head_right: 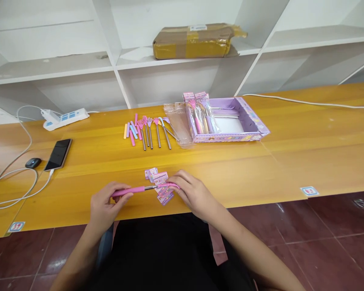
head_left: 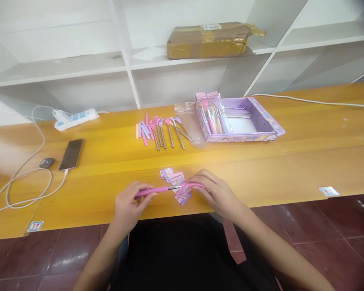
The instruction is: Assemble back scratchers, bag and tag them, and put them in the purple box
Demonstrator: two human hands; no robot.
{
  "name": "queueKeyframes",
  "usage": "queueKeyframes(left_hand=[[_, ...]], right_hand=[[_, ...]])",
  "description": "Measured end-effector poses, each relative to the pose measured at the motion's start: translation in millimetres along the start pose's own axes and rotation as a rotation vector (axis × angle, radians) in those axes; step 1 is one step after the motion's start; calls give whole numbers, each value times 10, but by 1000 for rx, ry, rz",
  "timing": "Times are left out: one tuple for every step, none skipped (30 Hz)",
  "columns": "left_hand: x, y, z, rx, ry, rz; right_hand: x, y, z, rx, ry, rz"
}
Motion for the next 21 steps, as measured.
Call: queueKeyframes(left_hand=[[-15, -8, -68, 73, -36, 23], [-19, -10, -136, 147, -70, 49], [-16, -7, -191, 213, -105, 74], [-5, -1, -231, 265, -141, 100], [10, 5, -259, 308, -173, 124], [29, 12, -277, 342, -203, 146], [50, 19, -290, 373, -230, 164], [75, 26, -301, 403, -256, 176], [105, 37, -312, 436, -281, 187], [139, 50, -325, 471, -306, 194], [179, 64, -337, 503, -336, 202], [224, 80, -346, 532, -370, 211], [273, 95, -355, 556, -406, 223], [323, 108, -363, 573, -441, 236], [370, 119, -374, 584, -469, 252], [414, 127, -388, 592, -489, 269], [452, 132, -408, 597, -502, 282], [482, 135, -433, 603, -508, 287], [507, 136, -459, 605, -512, 289], [527, 139, -484, 608, -514, 287], [543, 142, -504, 609, -516, 283]], right_hand=[[6, 8, 34, -34, 36, 2], [12, 15, 61, -66, 71, 3], [19, 20, 83, -95, 103, 4], [27, 25, 99, -121, 128, 8], [36, 29, 112, -146, 148, 12], [44, 32, 124, -172, 163, 16], [52, 35, 134, -196, 177, 20], [60, 38, 141, -217, 191, 21], [67, 42, 147, -236, 203, 20], [76, 46, 150, -248, 215, 16], [87, 50, 150, -257, 228, 13], [104, 56, 149, -262, 244, 15], [123, 61, 149, -267, 263, 21], [142, 66, 154, -274, 284, 31], [160, 69, 164, -282, 303, 44], [173, 70, 179, -290, 317, 57], [180, 69, 198, -296, 328, 69], [180, 66, 223, -302, 339, 76], [183, 67, 253, -315, 354, 86], [193, 72, 284, -331, 373, 104], [212, 82, 312, -348, 394, 129]])
Point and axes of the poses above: each hand's wrist, its own y-axis away from the middle knuckle, its own x-axis out of the palm, z = x × y, the point moved 9 cm from there along -y, towards the middle knuckle, and after that the axes turned 13 degrees about -z, right-handed, at the moved point
